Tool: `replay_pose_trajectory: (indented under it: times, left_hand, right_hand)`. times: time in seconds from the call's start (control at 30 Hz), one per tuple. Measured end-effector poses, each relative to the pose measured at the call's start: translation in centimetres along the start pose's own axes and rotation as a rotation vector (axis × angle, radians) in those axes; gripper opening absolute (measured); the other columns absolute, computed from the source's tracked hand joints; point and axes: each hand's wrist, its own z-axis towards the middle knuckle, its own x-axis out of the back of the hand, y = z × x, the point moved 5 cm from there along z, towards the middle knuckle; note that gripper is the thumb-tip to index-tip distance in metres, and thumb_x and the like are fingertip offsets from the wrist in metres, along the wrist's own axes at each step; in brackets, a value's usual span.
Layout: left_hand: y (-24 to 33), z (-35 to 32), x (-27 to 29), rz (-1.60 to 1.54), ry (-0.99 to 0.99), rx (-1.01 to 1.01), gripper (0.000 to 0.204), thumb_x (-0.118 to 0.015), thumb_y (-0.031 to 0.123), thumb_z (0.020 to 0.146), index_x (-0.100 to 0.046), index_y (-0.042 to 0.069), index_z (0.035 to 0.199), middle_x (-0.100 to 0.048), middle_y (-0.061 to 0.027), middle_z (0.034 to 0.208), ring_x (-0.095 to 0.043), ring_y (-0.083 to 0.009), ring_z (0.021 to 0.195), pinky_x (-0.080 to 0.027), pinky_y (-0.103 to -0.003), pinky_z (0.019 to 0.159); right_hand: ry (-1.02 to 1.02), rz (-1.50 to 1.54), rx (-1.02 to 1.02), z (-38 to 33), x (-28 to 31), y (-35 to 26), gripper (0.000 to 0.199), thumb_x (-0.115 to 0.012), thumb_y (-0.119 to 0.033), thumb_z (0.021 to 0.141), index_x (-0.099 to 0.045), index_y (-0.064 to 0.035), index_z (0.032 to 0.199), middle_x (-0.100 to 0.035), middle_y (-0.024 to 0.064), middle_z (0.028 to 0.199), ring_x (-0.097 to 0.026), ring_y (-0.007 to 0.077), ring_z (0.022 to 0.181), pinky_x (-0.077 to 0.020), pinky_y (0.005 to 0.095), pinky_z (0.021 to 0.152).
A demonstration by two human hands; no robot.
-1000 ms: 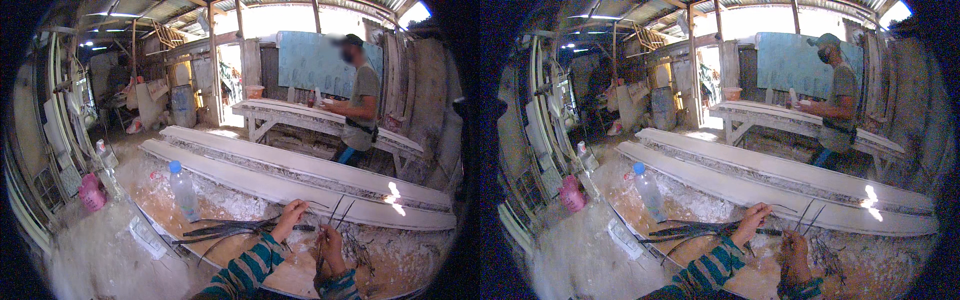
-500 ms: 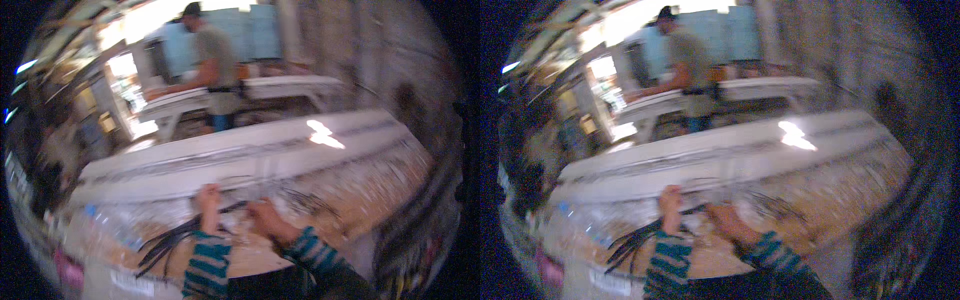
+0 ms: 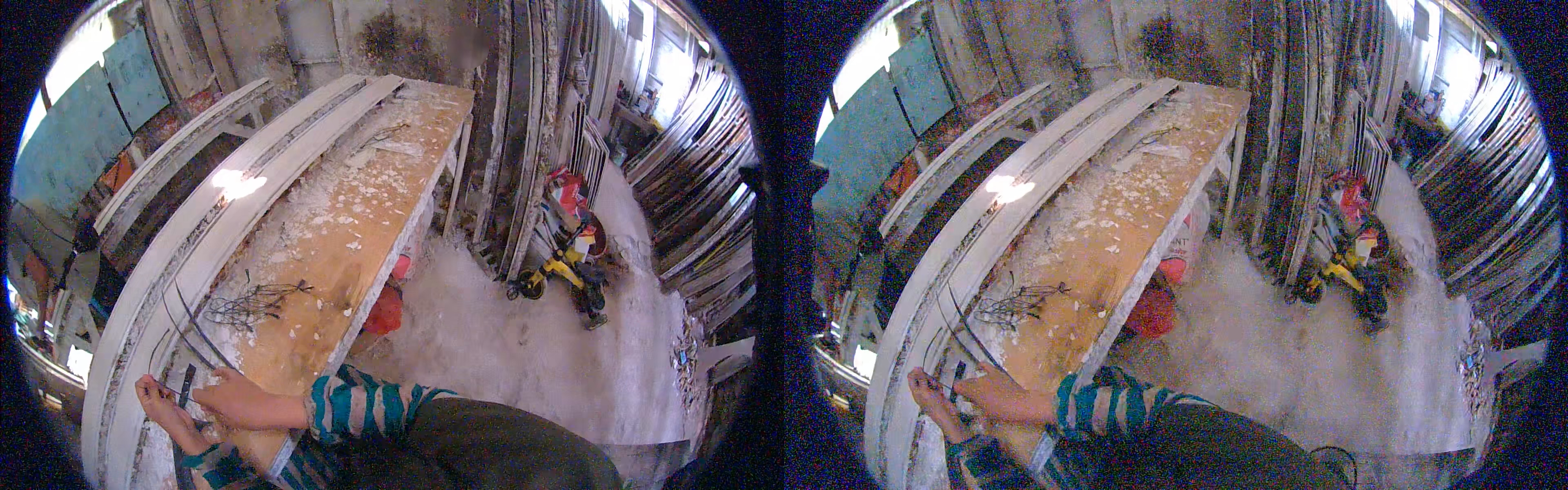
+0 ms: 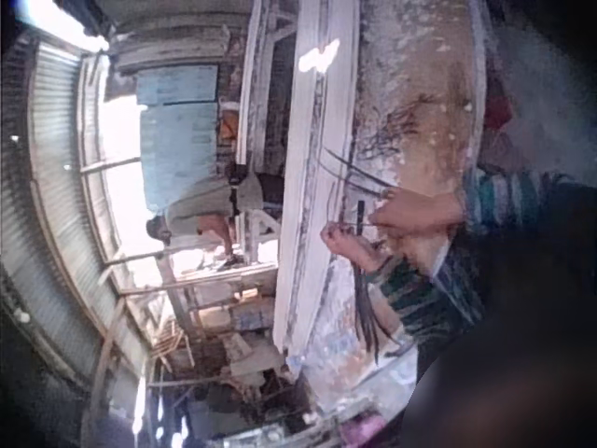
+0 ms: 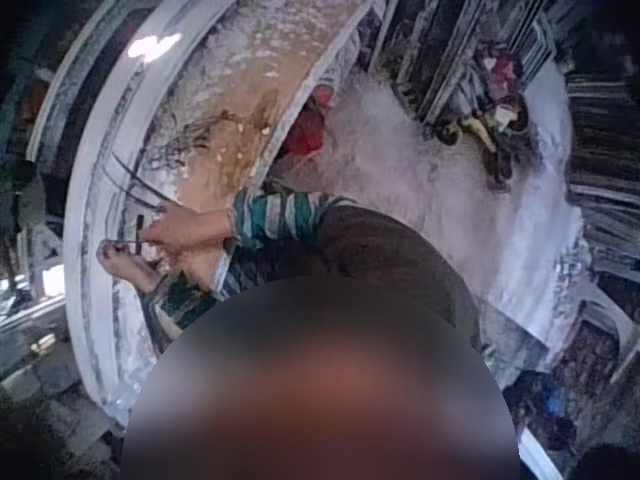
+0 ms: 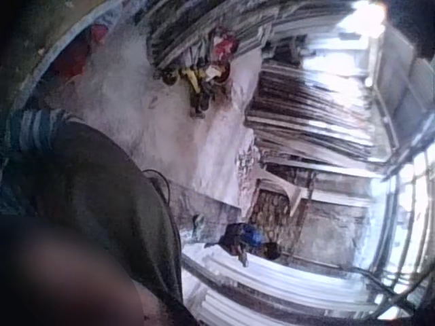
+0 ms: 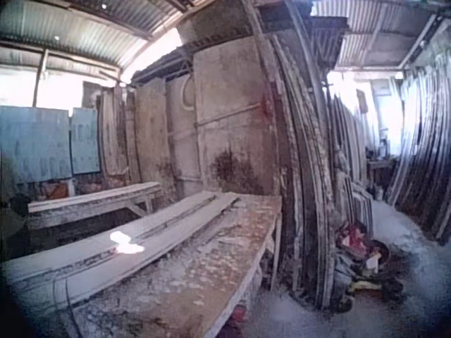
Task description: The person repeatedly picks up long, thin, dark strips from a pile on a workbench and separates them by hand into smaller pieces. The separated pieces are placed back on the workbench. A second person is visible in the background working on a large white object.
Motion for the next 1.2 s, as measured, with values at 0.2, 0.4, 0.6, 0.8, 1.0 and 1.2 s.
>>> replay_pose_trajectory:
  times: [0.2,0.4,0.6,0.8,1.0,1.2]
  left_hand:
    - [5.8,-5.0,-1.8,-0.100,0.042,-0.147,0.010,-0.051,0.020,0.087,-0.049,0.011,0.083,-0.038,0.0030,0.060,-0.034,-0.0043,0.051,-0.026,-0.019,0.042]
    - [5.9,-13.0,-1.0,0.176,0.088,-0.176,0.003,-0.050,0.011,0.082,-0.049,0.010,0.084,-0.039,0.0029,0.064,-0.038,-0.0051,0.055,-0.029,-0.020,0.044]
    - [3.1,-17.4,-0.4,-0.062,0.006,0.022,0.003,-0.054,0.011,0.083,-0.052,0.011,0.084,-0.048,0.0017,0.074,-0.042,-0.0054,0.059,-0.034,-0.018,0.048]
    - [5.6,-18.3,1.7,0.390,-0.379,-0.123,0.015,-0.054,0.015,0.085,-0.054,0.004,0.096,-0.055,-0.0033,0.081,-0.051,-0.0111,0.066,-0.041,-0.023,0.054]
    - [6.5,-19.5,5.4,0.427,-0.339,0.001,0.018,-0.055,0.016,0.084,-0.057,0.004,0.098,-0.058,-0.0063,0.093,-0.056,-0.0147,0.076,-0.045,-0.026,0.062]
    - [6.6,-20.4,7.6,0.452,-0.298,0.040,0.016,-0.056,0.013,0.084,-0.058,0.004,0.097,-0.058,-0.0061,0.091,-0.055,-0.0134,0.076,-0.044,-0.024,0.064]
  right_hand:
    - [-0.144,0.104,-0.049,-2.1,1.9,-2.3,0.016,-0.051,-0.016,0.078,-0.053,-0.0095,0.092,-0.058,0.0072,0.077,-0.057,0.0266,0.078,-0.0326,0.0441,0.090]
    - [-0.154,0.248,-0.017,-8.6,5.3,-2.9,0.017,-0.052,-0.020,0.083,-0.056,-0.0109,0.097,-0.059,0.0095,0.083,-0.056,0.0274,0.085,-0.0388,0.0413,0.084]
    - [-0.311,0.200,-0.069,-12.5,6.2,-3.0,0.012,-0.052,-0.021,0.084,-0.057,-0.0091,0.085,-0.058,0.0098,0.079,-0.055,0.0298,0.083,-0.0390,0.0405,0.084]
    - [-0.187,0.036,-0.120,-13.1,7.1,-0.1,0.005,-0.057,-0.011,0.079,-0.058,-0.0064,0.080,-0.059,0.0090,0.077,-0.055,0.0270,0.080,-0.0395,0.0374,0.079]
    - [0.150,-0.228,-0.189,-9.3,10.4,6.2,0.010,-0.057,-0.006,0.074,-0.059,-0.0013,0.083,-0.058,0.0131,0.081,-0.055,0.0282,0.080,-0.0418,0.0374,0.070]
    - [0.123,-0.608,-0.206,-3.8,11.7,8.4,0.017,-0.061,-0.017,0.070,-0.059,-0.0062,0.083,-0.060,0.0137,0.082,-0.056,0.0325,0.075,-0.0426,0.0432,0.070]
